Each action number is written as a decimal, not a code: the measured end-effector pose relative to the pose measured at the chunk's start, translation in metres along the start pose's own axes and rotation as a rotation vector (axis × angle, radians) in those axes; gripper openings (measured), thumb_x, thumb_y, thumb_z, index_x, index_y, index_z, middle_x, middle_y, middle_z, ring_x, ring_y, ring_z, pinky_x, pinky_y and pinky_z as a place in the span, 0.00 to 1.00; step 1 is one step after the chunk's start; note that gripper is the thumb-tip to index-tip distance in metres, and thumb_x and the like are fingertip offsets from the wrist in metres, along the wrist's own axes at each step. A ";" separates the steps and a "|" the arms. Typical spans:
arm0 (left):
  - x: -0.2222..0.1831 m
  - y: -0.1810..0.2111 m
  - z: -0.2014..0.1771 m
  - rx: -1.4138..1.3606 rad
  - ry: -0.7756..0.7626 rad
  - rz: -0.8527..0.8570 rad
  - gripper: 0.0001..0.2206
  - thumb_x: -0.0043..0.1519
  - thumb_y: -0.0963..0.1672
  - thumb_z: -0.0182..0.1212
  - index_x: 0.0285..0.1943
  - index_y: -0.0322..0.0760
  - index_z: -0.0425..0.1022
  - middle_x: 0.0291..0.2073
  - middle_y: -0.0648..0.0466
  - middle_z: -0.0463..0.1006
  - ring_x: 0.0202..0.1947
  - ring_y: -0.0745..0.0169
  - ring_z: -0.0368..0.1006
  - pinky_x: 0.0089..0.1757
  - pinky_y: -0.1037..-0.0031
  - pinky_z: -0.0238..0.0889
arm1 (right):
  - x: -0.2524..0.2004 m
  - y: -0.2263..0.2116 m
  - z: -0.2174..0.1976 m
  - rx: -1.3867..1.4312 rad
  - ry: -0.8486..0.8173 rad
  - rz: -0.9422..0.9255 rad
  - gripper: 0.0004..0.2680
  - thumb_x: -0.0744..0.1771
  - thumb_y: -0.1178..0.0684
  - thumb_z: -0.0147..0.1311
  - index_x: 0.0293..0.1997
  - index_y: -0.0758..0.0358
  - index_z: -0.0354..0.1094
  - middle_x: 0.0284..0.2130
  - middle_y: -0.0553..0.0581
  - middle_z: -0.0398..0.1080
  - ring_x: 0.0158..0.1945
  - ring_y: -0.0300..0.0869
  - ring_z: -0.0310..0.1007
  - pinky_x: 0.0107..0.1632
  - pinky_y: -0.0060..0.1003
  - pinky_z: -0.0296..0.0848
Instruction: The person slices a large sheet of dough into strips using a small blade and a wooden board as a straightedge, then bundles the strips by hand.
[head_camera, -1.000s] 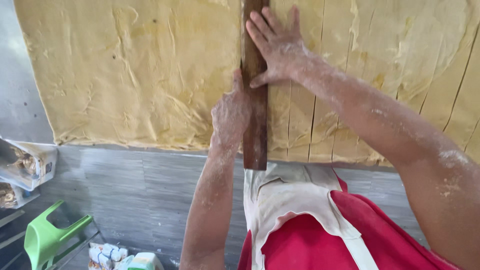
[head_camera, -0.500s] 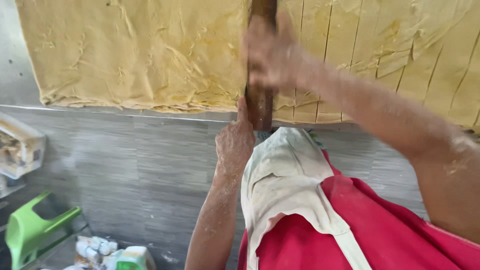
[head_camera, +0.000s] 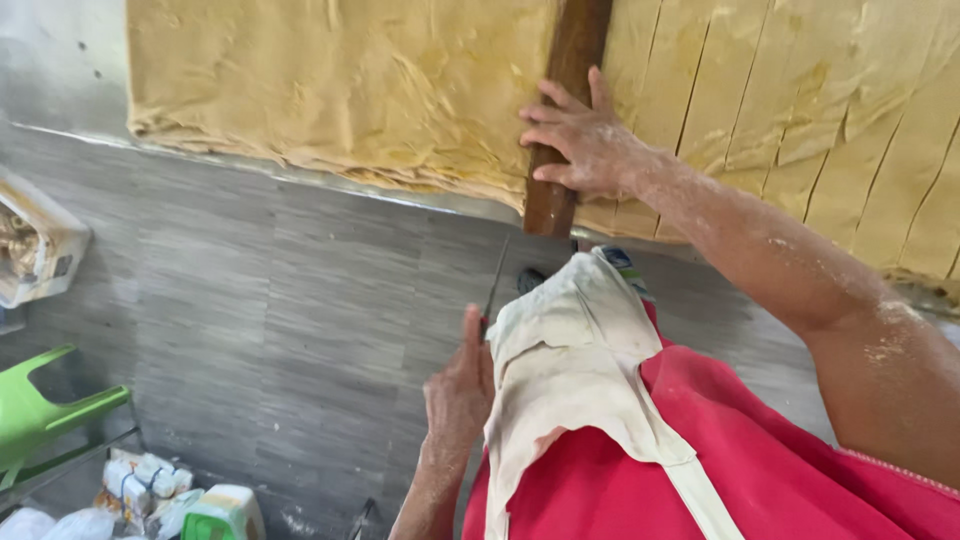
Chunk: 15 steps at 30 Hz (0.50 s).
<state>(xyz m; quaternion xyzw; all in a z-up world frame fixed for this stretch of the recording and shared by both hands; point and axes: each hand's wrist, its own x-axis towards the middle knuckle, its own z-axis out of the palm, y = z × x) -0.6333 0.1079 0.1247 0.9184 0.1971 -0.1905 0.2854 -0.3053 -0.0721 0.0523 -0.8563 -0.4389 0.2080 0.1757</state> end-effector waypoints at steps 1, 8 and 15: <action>0.001 -0.005 -0.002 -0.093 0.086 -0.049 0.29 0.66 0.48 0.59 0.77 0.44 0.58 0.20 0.42 0.79 0.21 0.44 0.76 0.26 0.56 0.67 | -0.002 0.002 0.001 0.052 0.062 0.017 0.18 0.65 0.41 0.60 0.60 0.53 0.69 0.70 0.54 0.58 0.79 0.51 0.39 0.71 0.74 0.23; 0.129 0.053 0.045 -1.174 0.087 -0.107 0.10 0.67 0.46 0.60 0.52 0.36 0.76 0.30 0.60 0.79 0.27 0.74 0.79 0.31 0.78 0.71 | -0.001 0.043 -0.029 0.212 0.439 0.158 0.16 0.71 0.43 0.55 0.65 0.53 0.65 0.72 0.60 0.58 0.77 0.54 0.52 0.74 0.64 0.39; 0.145 0.091 0.010 -1.088 -0.103 -0.065 0.10 0.65 0.44 0.66 0.51 0.33 0.78 0.23 0.63 0.71 0.20 0.78 0.63 0.22 0.83 0.56 | 0.014 0.104 -0.052 0.301 0.581 0.316 0.24 0.71 0.38 0.53 0.75 0.56 0.55 0.75 0.64 0.52 0.78 0.57 0.48 0.76 0.54 0.50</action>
